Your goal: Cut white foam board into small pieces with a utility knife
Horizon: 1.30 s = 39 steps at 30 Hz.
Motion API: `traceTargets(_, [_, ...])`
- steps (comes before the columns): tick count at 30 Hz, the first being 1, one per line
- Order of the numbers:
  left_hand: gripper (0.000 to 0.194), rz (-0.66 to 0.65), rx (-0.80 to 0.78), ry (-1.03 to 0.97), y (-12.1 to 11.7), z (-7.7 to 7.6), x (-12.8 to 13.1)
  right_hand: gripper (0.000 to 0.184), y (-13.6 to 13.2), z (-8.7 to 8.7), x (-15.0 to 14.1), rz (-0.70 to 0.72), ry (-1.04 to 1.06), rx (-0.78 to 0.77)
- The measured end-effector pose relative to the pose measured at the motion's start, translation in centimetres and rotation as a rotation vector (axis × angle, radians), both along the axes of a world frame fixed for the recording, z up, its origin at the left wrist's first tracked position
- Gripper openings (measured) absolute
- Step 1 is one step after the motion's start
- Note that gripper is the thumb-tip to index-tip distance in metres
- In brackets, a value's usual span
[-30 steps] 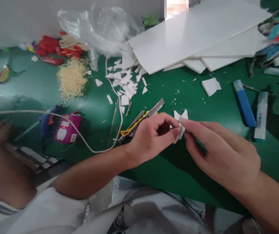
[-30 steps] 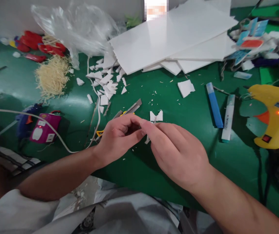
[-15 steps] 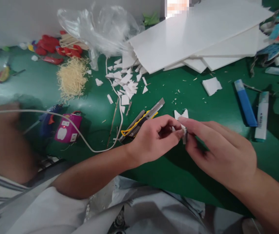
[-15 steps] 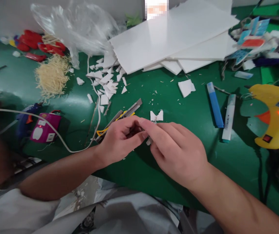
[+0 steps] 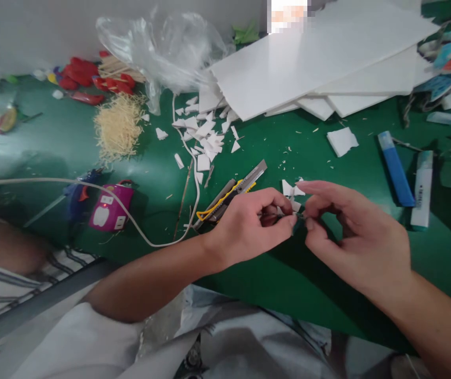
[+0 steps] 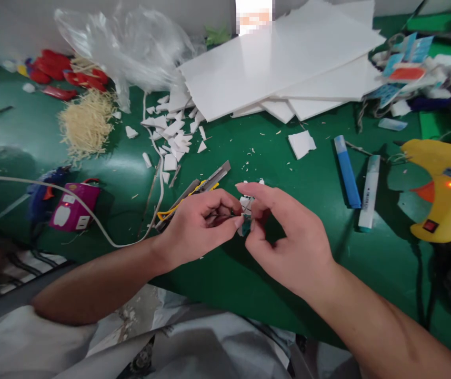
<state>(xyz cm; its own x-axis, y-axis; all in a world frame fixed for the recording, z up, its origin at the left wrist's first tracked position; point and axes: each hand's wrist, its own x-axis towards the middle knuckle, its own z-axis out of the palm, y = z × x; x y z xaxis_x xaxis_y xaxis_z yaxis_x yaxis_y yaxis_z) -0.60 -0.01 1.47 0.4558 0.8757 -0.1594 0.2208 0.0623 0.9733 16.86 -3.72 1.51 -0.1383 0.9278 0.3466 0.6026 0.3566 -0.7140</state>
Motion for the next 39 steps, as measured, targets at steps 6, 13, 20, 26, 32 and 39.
traceTargets(6, [0.006,0.032,0.008,-0.002,0.1,0.0,-0.2,0.045,-0.1,0.0,0.3,0.035,0.11,-0.024])
traceTargets(13, [0.009,0.089,0.064,0.012,0.5,-0.3,-0.8,0.022,0.3,0.4,1.1,0.011,-0.043,0.108])
traceTargets(20, [0.008,0.075,0.05,-0.008,0.2,-0.1,-0.6,0.008,0.6,0.2,0.8,0.048,-0.128,0.144])
traceTargets(26, [0.005,0.057,0.112,0.009,0.1,0.1,-0.4,0.015,0.2,0.3,0.6,0.02,0.018,-0.013])
traceTargets(32, [0.007,0.057,0.214,0.046,0.3,-0.2,-0.6,0.012,-0.1,0.7,0.2,-0.088,0.406,-0.3])
traceTargets(39, [0.009,0.054,0.197,0.016,0.4,-0.5,-0.8,0.013,0.4,0.8,0.4,-0.066,0.863,-0.469])
